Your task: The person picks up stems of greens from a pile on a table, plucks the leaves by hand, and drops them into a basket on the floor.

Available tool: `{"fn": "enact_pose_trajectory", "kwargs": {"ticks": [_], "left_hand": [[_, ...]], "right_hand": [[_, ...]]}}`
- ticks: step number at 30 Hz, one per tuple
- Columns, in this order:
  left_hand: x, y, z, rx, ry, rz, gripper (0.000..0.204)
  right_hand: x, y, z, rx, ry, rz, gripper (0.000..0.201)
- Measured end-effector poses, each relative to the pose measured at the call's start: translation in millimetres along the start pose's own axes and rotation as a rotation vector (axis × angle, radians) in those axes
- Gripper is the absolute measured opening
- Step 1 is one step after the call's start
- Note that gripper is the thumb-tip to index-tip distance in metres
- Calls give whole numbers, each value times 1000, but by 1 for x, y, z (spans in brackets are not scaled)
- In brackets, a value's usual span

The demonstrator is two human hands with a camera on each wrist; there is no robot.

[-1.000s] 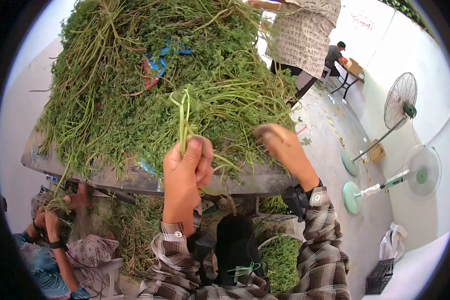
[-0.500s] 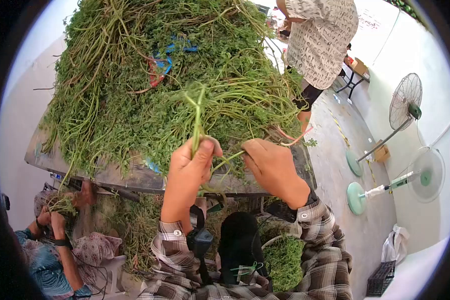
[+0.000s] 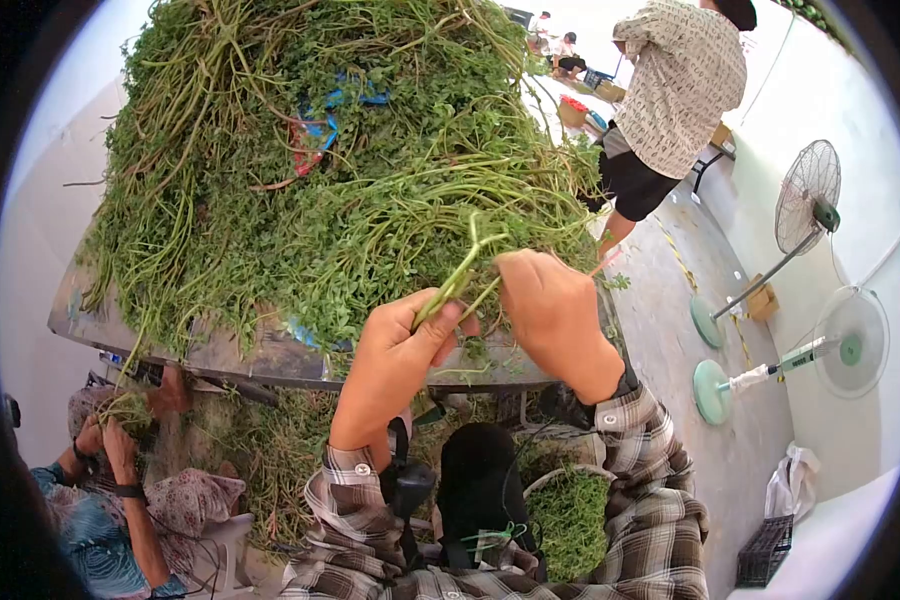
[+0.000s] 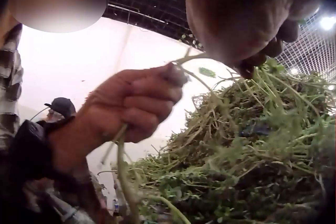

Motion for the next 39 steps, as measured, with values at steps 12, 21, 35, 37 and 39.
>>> {"fn": "enact_pose_trajectory", "kwargs": {"ticks": [12, 21, 35, 37, 39], "left_hand": [[-3, -29, -8, -327, 18, -267, 24], [0, -23, -4, -453, -21, -203, 24], [2, -13, 0, -257, -17, -137, 24], [1, -4, -3, -199, -21, -160, 23], [0, 1, -3, -131, -28, -148, 23]], "right_hand": [[-40, 5, -126, 24, 560, 79, 19], [-40, 18, -13, 701, 477, 411, 21], [-25, -2, -5, 108, 62, 41, 16], [-13, -10, -1, 55, 26, 22, 18], [-6, -14, 5, 6, -12, 2, 20]]}}
Point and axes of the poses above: each hand's wrist, its own x-axis towards the middle knuckle, its own y-axis out of the palm, z = x × y, the point moved 5 cm from there along x, towards the middle knuckle, and after that the axes turned 13 degrees about -z, right-handed, at the moved point
